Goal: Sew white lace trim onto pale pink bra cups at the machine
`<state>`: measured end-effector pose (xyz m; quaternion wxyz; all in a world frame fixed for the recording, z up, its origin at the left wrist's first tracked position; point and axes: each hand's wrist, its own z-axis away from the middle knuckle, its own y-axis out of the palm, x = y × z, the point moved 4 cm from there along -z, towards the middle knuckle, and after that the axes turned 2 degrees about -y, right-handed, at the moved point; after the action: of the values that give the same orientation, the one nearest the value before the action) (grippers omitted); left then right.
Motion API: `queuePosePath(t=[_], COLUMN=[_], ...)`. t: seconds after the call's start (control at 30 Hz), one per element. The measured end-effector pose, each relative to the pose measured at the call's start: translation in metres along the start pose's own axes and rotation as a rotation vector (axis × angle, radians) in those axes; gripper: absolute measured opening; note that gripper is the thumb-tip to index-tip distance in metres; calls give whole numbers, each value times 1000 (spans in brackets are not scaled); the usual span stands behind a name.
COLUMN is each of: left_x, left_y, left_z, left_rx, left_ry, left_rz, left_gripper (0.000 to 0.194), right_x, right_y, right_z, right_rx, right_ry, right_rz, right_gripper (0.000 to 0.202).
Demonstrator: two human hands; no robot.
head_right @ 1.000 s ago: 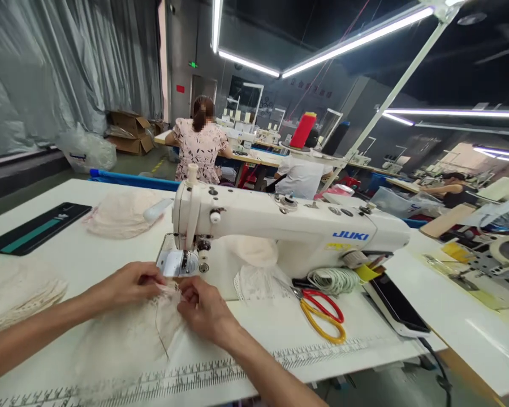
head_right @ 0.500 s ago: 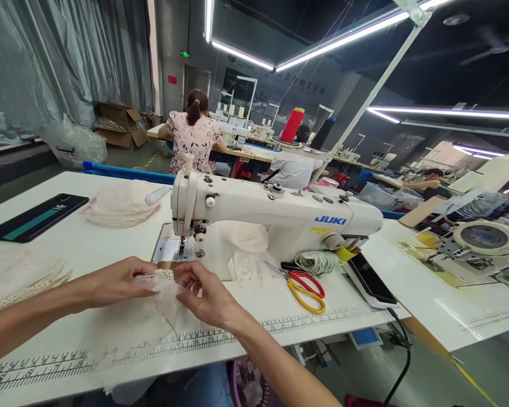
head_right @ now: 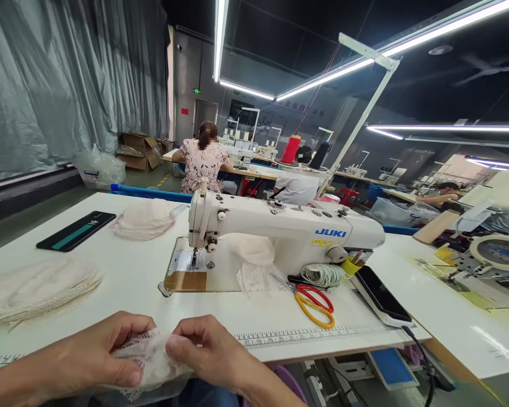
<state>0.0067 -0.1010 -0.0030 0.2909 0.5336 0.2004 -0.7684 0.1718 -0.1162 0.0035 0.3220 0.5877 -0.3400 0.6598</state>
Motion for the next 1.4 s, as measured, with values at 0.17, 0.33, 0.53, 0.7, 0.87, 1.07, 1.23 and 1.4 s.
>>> queuePosePath(t=[0.17,0.33,0.53,0.7,0.87,1.07,1.23,1.4], left_x=[7,20,45,51,53,60,69,83], left_y=[21,36,39,41,41,44,42,40], left_z=[12,12,5,10,14,13,13,10], left_rx=[-29,16,-189,-107,-65,-82,-130,-133], left_ry=[-9,12,-38,-46,-46,-165,-171,-230], left_rz=[-41,116,97,215,197,193,245,290], left_gripper=[36,44,42,34,39,46,45,49], right_x=[-6,-10,-18,-43,-53,-49,-57,-58], right_y=[11,23,22,21,25,25,19,16], right_z=[14,22,25,31,34,34,35,37], right_rx=[-46,-99,-107,-21,-6,17,84,122], right_ry=[47,61,94,248,278,267,313,279], right_rz=[39,131,195,11,-67,-77,-215,-212], right_gripper=[56,48,36,38,36,35,38,43])
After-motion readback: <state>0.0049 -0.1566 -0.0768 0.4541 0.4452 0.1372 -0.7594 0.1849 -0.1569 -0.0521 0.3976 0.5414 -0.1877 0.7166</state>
